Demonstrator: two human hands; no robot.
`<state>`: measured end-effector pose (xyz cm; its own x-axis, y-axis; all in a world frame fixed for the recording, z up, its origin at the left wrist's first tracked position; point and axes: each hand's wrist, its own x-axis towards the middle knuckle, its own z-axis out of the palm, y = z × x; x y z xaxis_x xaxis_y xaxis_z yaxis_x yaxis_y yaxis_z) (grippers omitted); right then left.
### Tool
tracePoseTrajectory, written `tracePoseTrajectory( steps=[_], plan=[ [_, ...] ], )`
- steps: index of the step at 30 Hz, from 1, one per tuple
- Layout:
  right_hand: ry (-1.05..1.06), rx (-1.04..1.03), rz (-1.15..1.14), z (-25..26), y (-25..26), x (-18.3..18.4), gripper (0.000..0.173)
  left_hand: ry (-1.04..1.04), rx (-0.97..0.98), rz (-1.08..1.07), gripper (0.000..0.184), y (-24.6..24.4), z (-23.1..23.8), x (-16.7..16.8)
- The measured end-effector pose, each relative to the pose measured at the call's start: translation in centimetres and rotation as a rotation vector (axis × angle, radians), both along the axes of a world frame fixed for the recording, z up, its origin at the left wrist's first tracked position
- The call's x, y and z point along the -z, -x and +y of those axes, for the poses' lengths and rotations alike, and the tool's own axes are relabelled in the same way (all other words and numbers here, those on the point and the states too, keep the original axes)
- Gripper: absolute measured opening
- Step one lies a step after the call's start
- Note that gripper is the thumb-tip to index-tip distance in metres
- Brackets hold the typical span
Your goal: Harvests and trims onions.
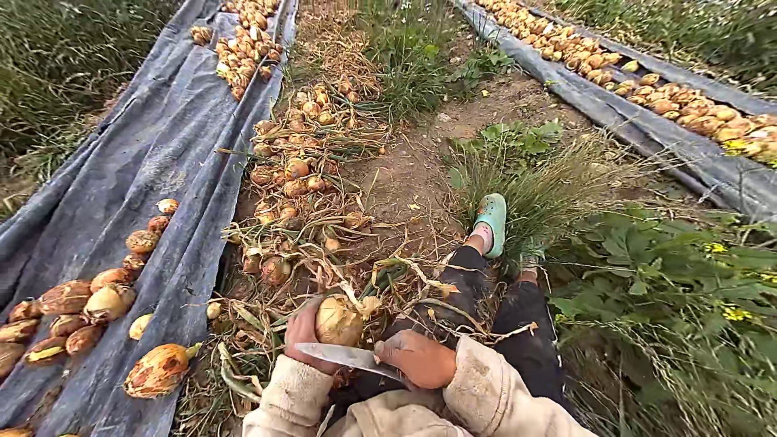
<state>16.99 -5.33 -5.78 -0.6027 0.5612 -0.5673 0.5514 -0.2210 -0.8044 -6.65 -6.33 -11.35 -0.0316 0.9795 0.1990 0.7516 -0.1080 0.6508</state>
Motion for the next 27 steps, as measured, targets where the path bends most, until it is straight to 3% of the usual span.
tracePoseTrajectory(
  steps=[2,3,5,7,9,11,12,14,15,17,19,23,27],
  plan=[
    [-0.071,-0.036,0.059,-1.3,-1.2,0.4,0.059,0.204,-0.18,-0.211,0.113,0.8,1.5,-0.8],
    [-0.092,0.043,0.081,-1.5,-1.6,0.8,0.057,0.252,-0.234,-0.376,0.115,1.1,2.2,-1.3],
    [-0.118,0.274,0.08,-1.2,-2.1,1.0,0.049,0.264,-0.269,-0.819,0.124,0.4,2.9,-1.5],
    [-0.17,0.447,0.063,-0.1,-2.1,-0.3,0.059,0.293,-0.202,-1.32,0.133,-1.6,2.6,-1.5],
    [-0.273,0.536,0.067,0.7,-1.6,-1.5,0.078,0.343,-0.092,-1.643,0.115,-4.2,1.8,-2.6],
    [-0.353,0.598,0.089,1.1,-1.2,-2.4,0.087,0.373,0.078,-1.814,0.081,-6.4,1.1,-3.2],
    [-0.397,0.632,0.104,1.1,-1.2,-2.6,0.088,0.389,0.17,-1.849,0.065,-7.2,1.0,-3.4],
    [-0.509,0.708,0.147,0.7,-1.5,-2.6,0.08,0.387,0.28,-1.86,0.057,-8.1,1.0,-3.0],
    [-0.589,0.728,0.164,0.4,-1.7,-2.2,0.073,0.355,0.263,-1.796,0.065,-8.1,1.1,-2.4],
    [-0.707,0.73,0.141,0.0,-2.2,-1.5,0.064,0.31,0.232,-1.599,0.099,-7.9,1.6,-1.6],
    [-0.719,0.688,0.086,-0.3,-2.6,-1.0,0.061,0.323,0.202,-1.482,0.118,-7.8,1.6,-2.0],
    [-0.394,0.679,0.18,-0.7,-3.0,-0.1,0.053,0.345,0.16,-1.483,0.12,-8.1,0.7,-1.5],
    [-0.049,0.747,0.299,-1.0,-2.2,0.7,0.032,0.28,0.052,-1.444,0.128,-8.3,-0.5,0.3]
  ],
)
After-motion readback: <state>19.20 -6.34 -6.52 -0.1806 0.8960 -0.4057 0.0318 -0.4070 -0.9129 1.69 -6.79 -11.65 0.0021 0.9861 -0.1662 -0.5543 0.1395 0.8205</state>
